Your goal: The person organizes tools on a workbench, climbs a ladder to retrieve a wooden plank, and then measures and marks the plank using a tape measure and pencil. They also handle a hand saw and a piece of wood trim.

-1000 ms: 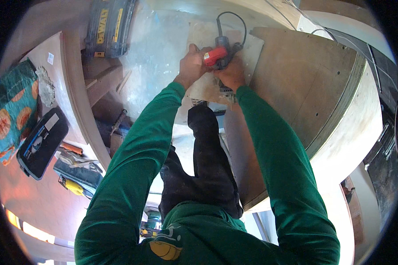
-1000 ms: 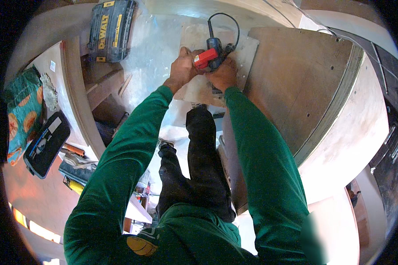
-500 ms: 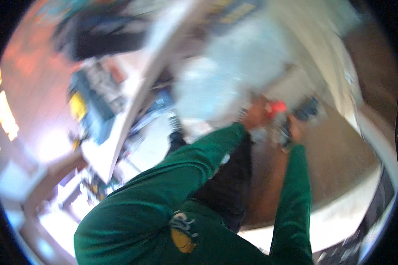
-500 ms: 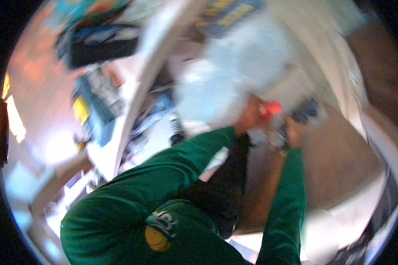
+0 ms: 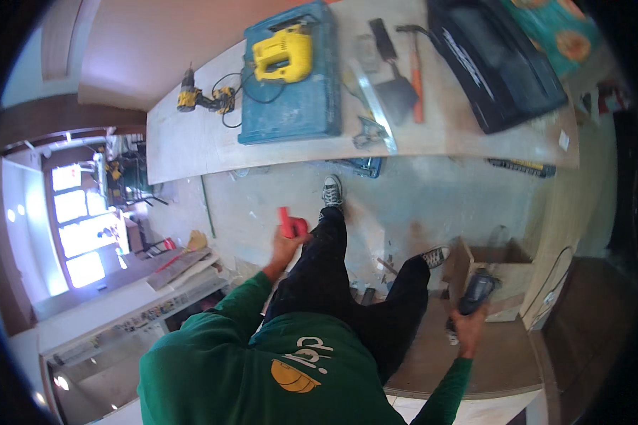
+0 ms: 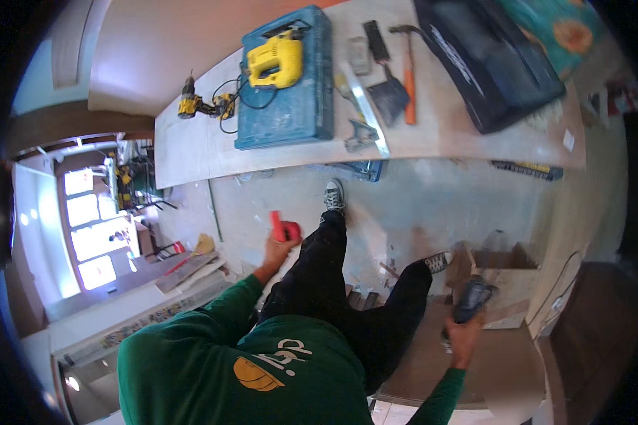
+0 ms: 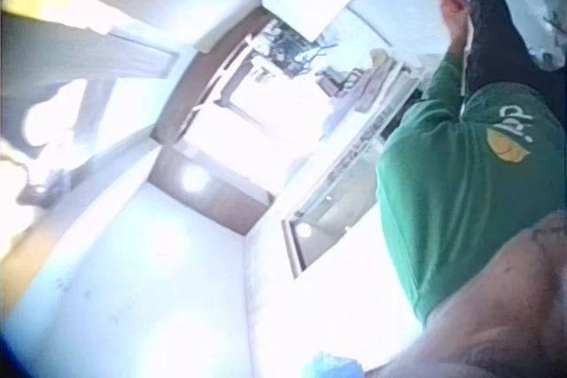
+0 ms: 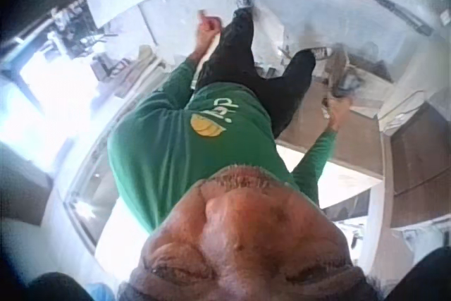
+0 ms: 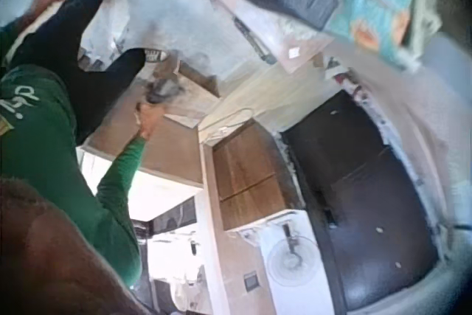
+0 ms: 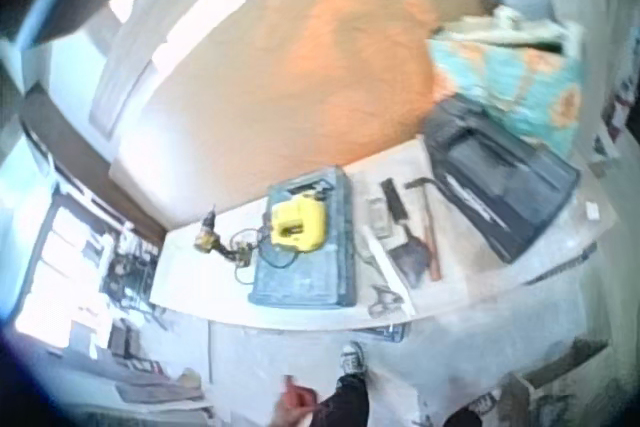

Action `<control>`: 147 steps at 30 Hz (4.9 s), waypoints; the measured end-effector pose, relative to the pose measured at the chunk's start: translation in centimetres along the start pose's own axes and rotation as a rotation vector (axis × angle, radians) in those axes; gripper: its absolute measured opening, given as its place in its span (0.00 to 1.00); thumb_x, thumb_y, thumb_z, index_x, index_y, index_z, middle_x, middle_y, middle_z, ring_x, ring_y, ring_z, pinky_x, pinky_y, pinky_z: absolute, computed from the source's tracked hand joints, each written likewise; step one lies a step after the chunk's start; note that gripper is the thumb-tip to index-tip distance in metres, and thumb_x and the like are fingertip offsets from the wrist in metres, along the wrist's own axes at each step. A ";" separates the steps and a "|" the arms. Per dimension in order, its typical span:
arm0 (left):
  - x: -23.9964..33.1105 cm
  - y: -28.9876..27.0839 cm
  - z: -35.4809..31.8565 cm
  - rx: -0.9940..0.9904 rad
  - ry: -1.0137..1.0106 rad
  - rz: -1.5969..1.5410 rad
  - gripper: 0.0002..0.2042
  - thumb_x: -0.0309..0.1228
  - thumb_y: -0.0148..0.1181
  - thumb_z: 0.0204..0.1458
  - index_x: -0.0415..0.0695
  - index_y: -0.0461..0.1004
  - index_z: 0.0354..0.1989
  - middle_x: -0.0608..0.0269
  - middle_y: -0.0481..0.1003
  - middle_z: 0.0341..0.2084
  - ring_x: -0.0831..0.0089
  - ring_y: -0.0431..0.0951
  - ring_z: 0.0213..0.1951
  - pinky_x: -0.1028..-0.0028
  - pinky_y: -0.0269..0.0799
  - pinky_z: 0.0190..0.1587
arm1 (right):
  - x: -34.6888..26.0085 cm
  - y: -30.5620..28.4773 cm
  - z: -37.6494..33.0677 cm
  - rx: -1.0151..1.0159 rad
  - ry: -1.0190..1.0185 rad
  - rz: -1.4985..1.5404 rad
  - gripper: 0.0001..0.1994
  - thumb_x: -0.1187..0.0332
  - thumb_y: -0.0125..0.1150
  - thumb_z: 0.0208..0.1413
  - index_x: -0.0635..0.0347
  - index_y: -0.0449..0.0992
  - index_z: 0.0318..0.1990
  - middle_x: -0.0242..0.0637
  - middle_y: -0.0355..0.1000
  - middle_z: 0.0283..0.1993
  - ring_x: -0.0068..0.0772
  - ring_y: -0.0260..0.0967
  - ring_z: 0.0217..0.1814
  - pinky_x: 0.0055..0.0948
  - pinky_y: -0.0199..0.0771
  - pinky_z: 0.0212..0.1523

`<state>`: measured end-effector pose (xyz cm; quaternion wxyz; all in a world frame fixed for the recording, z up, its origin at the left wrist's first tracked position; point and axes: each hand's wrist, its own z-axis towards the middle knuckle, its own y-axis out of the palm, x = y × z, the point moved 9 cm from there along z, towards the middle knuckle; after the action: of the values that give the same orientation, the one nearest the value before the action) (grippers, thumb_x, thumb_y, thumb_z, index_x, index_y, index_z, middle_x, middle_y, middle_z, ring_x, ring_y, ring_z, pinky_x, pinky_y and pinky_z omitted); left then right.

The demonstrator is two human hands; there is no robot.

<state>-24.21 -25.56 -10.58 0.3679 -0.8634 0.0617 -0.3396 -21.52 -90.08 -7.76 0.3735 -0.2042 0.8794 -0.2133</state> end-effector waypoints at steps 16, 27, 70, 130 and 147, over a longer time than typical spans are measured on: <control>-11.4 -29.6 43.3 0.408 -0.312 -0.292 0.29 0.43 0.79 0.40 0.42 0.79 0.50 0.53 0.78 0.38 0.63 0.80 0.35 0.61 0.77 0.37 | -68.6 47.4 1.5 -0.363 -0.785 -0.536 0.31 0.62 0.74 0.40 0.75 0.70 0.50 0.68 0.74 0.50 0.70 0.73 0.55 0.52 0.75 0.58; -12.8 -27.8 53.4 0.207 -0.283 -0.348 0.50 0.54 0.80 0.43 0.40 0.58 0.68 0.53 0.78 0.51 0.59 0.82 0.49 0.61 0.81 0.49 | -71.4 54.5 5.6 0.213 -0.979 -0.920 0.21 0.66 0.65 0.53 0.62 0.73 0.54 0.47 0.72 0.54 0.50 0.70 0.62 0.67 0.70 0.54; -0.2 5.6 -11.9 -0.611 0.004 0.121 0.30 0.44 0.65 0.65 0.44 0.66 0.72 0.54 0.77 0.53 0.66 0.79 0.52 0.66 0.79 0.52 | 23.8 15.7 2.7 0.251 0.546 1.058 0.13 0.58 0.68 0.58 0.58 0.80 0.41 0.31 0.75 0.34 0.27 0.72 0.28 0.33 0.70 0.24; -60.0 -86.2 8.2 0.721 -0.360 -1.600 0.37 0.66 0.35 0.70 0.40 0.71 0.60 0.60 0.78 0.39 0.71 0.81 0.33 0.69 0.79 0.40 | -70.3 102.3 -15.4 -0.794 0.052 -0.123 0.06 0.55 0.56 0.62 0.40 0.70 0.39 0.30 0.67 0.29 0.36 0.73 0.34 0.53 0.75 0.38; -80.6 -113.1 15.3 0.791 -0.526 -1.187 0.44 0.74 0.39 0.63 0.37 0.75 0.45 0.59 0.75 0.32 0.71 0.78 0.35 0.68 0.76 0.42 | -88.6 152.1 -68.3 -1.420 -0.004 -0.286 0.12 0.58 0.65 0.63 0.50 0.75 0.49 0.35 0.78 0.39 0.36 0.79 0.38 0.43 0.82 0.38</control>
<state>-92.19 93.88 14.83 0.4084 -0.6079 -0.6292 -0.2602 -46.26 96.65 5.55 0.1207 -0.5110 0.7699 0.3628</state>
